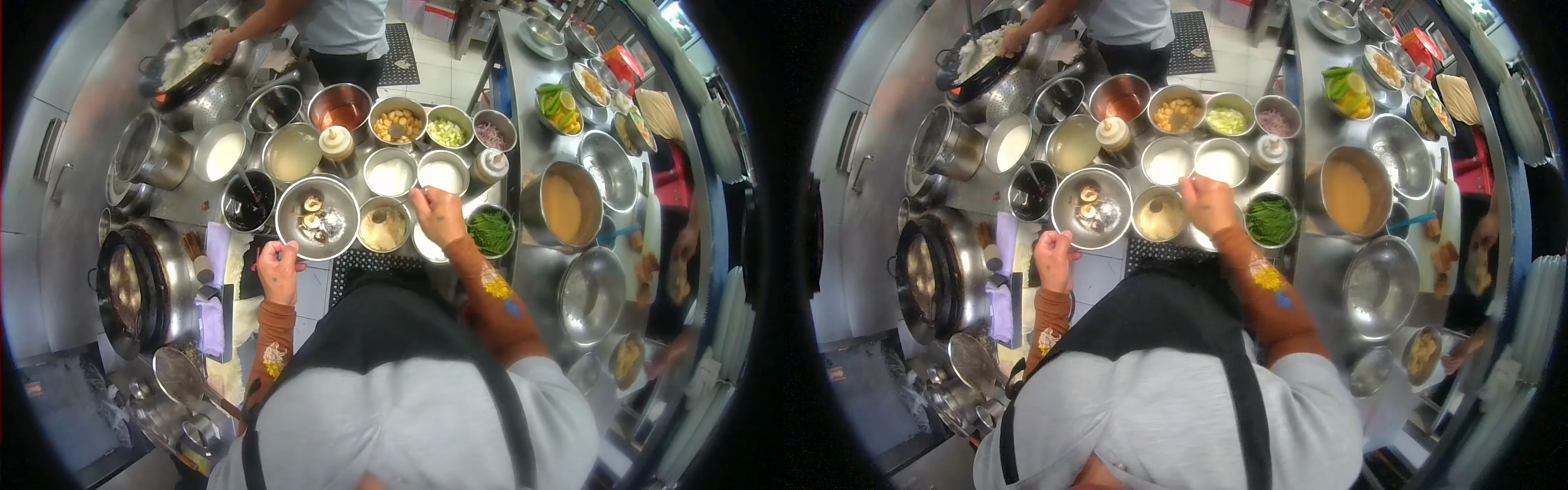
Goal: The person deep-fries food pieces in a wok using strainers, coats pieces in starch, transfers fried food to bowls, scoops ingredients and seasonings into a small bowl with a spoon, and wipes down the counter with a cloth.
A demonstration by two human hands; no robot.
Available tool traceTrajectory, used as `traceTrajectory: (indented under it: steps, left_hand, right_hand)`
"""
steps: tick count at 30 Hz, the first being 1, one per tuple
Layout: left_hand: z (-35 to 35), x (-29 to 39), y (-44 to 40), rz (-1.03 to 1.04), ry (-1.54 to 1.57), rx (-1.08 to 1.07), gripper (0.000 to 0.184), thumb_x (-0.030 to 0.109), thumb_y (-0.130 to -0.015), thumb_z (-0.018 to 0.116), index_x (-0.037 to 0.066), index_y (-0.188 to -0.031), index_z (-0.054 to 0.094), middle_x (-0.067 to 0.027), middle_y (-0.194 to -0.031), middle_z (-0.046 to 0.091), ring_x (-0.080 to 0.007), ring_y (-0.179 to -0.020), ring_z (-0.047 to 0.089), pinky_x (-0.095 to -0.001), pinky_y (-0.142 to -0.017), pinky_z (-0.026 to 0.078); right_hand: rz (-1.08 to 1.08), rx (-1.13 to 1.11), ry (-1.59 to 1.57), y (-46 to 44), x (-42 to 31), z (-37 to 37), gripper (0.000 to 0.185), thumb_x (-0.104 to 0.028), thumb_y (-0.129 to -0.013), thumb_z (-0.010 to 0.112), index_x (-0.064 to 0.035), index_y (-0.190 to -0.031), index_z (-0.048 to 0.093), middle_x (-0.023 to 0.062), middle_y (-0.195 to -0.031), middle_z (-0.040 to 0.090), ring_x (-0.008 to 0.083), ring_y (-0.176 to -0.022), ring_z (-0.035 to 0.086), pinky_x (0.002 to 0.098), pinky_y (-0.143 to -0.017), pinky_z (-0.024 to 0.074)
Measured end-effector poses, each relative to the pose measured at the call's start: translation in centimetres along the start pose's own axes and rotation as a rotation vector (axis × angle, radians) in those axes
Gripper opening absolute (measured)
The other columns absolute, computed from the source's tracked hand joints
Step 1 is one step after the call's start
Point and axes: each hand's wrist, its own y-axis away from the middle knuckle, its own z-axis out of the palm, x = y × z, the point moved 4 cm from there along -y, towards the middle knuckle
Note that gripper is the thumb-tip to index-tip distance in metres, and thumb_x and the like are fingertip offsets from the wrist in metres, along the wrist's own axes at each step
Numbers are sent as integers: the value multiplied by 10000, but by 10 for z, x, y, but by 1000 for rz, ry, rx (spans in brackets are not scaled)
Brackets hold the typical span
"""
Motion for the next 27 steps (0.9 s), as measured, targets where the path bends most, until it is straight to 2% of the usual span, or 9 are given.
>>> traceTrajectory:
  steps: [6,9,12,15,19,22,23,26,27]
  left_hand:
    - [-17,2,0,24,26,51,181,135,-870,630,77,-764,496,-3,-715,541,-75,-590,533,-220,-492,487]
    - [-21,3,5,24,42,78,181,128,-873,626,82,-760,491,1,-714,537,-75,-590,531,-220,-493,486]
    - [-26,-1,6,36,48,81,185,125,-877,624,77,-761,488,0,-716,536,-74,-594,533,-220,-497,487]
    - [-30,-4,7,70,12,88,185,120,-876,629,68,-766,490,-7,-726,543,-72,-600,537,-219,-501,488]
    - [-27,-2,13,117,-76,69,185,120,-871,641,48,-777,499,-22,-747,560,-76,-617,550,-223,-498,491]
    - [-11,-5,20,121,-73,23,182,122,-869,645,33,-788,508,-32,-752,569,-82,-612,557,-225,-496,494]
    - [-6,-6,23,108,-68,3,182,123,-868,647,28,-792,511,-35,-751,572,-83,-608,558,-226,-496,494]
    - [0,-12,20,125,-54,-16,192,131,-859,656,16,-792,517,-48,-728,579,-95,-561,557,-230,-491,493]
    - [-1,-13,19,122,-51,-15,197,134,-856,658,16,-787,516,-49,-721,579,-97,-554,557,-232,-487,492]
  right_hand:
    - [32,-84,3,9,10,32,281,-255,-860,611,-13,-719,636,230,-675,601,407,-619,595,457,-561,473]
    - [15,-108,43,10,11,37,281,-254,-864,608,-8,-732,643,236,-688,603,417,-631,590,459,-566,474]
    - [54,-101,-57,10,8,34,282,-249,-861,613,1,-733,644,237,-682,604,401,-598,590,435,-551,469]
    - [84,-51,-95,9,14,27,353,-247,-879,623,32,-665,596,174,-542,559,217,-450,535,344,-465,416]
    - [140,-31,-211,11,-5,-9,346,-248,-911,608,28,-703,623,68,-539,584,106,-488,550,273,-462,428]
    - [132,64,-280,10,-32,-38,304,-242,-880,627,31,-746,647,182,-602,605,243,-493,583,352,-494,446]
    - [35,121,-151,8,-34,-42,290,-226,-888,623,33,-758,648,166,-596,611,212,-480,576,334,-478,441]
    - [141,16,-64,13,18,-17,285,-225,-891,620,27,-761,652,161,-600,620,200,-497,590,327,-478,447]
    - [262,-30,-286,22,26,-5,293,-243,-889,621,14,-754,658,153,-602,623,198,-510,598,327,-501,464]
